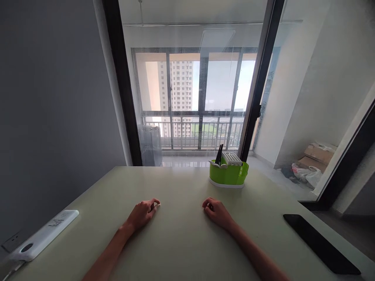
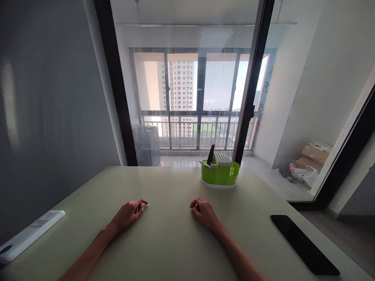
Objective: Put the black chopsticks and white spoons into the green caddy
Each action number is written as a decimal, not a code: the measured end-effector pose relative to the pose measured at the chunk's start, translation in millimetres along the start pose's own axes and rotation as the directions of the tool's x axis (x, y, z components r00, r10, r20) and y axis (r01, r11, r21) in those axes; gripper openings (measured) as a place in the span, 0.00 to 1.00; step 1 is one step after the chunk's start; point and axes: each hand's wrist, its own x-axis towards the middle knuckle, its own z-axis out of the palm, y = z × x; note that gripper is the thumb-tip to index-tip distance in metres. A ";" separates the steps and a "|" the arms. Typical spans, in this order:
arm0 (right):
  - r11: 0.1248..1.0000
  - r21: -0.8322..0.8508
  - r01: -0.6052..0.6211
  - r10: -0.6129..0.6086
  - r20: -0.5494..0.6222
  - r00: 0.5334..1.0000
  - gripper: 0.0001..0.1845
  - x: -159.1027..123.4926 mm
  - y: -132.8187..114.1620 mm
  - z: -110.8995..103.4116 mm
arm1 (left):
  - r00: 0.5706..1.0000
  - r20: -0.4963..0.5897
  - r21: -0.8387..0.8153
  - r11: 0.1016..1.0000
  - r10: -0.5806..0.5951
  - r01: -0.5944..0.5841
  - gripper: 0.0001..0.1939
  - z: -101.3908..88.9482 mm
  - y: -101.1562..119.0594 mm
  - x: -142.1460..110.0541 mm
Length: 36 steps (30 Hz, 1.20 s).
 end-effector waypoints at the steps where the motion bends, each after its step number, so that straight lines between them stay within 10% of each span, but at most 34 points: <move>1: 1.000 0.000 0.000 0.000 -0.001 1.000 0.11 0.0 0.0 0.1 | 1.000 0.000 0.002 1.000 -0.001 0.001 0.16 0.2 -0.3 0.1; 36: 1.000 -0.003 0.005 -0.005 -0.002 1.000 0.10 -2.0 -0.4 -0.3 | 1.000 0.022 0.039 0.999 -0.009 0.008 0.17 2.0 -3.7 0.8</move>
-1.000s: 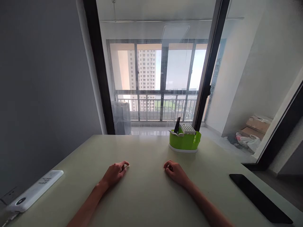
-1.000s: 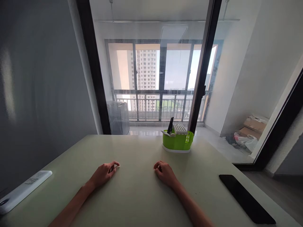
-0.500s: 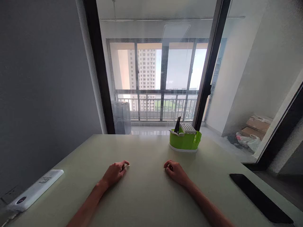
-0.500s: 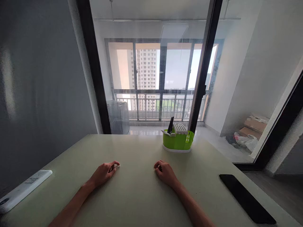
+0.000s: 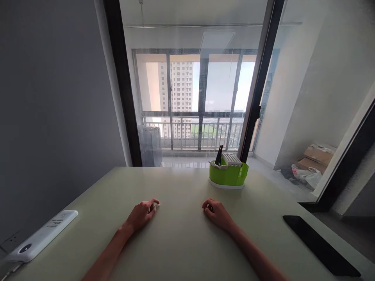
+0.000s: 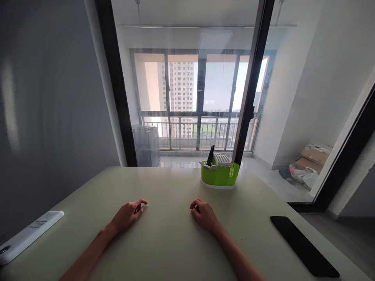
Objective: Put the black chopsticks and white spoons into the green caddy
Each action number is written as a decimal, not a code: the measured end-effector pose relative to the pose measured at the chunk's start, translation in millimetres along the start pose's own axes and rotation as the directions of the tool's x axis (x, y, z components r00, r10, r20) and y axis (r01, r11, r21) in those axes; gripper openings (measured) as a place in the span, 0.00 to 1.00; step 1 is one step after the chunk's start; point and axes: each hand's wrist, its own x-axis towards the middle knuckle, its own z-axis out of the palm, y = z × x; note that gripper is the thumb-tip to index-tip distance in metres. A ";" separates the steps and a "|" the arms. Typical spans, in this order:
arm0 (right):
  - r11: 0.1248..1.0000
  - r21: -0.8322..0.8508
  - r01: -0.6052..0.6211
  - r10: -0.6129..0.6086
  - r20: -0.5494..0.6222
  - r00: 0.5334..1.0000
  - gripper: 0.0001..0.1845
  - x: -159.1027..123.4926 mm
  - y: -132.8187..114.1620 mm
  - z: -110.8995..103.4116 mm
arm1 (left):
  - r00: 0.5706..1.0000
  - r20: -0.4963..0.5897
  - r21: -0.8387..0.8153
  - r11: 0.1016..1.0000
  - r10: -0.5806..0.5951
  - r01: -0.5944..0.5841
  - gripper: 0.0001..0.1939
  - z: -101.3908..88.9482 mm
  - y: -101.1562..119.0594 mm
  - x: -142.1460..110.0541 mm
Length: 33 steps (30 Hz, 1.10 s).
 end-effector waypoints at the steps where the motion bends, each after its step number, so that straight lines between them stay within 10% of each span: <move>1: 1.000 0.000 0.001 -0.001 0.001 1.000 0.10 0.0 0.1 0.0 | 1.000 -0.001 0.001 1.000 -0.002 0.002 0.17 0.0 0.0 0.1; 16: 0.999 -0.012 0.051 -0.051 -0.027 0.998 0.10 -0.7 1.4 0.5 | 1.000 -0.016 -0.025 1.000 0.010 -0.010 0.18 0.0 1.1 -1.2; 22: 0.996 -0.055 0.063 -0.073 -0.205 0.976 0.13 2.8 15.2 5.5 | 1.000 -0.008 -0.020 1.000 -0.002 0.001 0.18 -4.0 6.9 -2.1; 33: 0.953 -0.167 -0.253 0.059 -0.718 0.693 0.37 15.6 92.7 -49.0 | 1.000 -0.006 -0.014 1.000 0.018 -0.018 0.16 -3.8 6.6 -1.6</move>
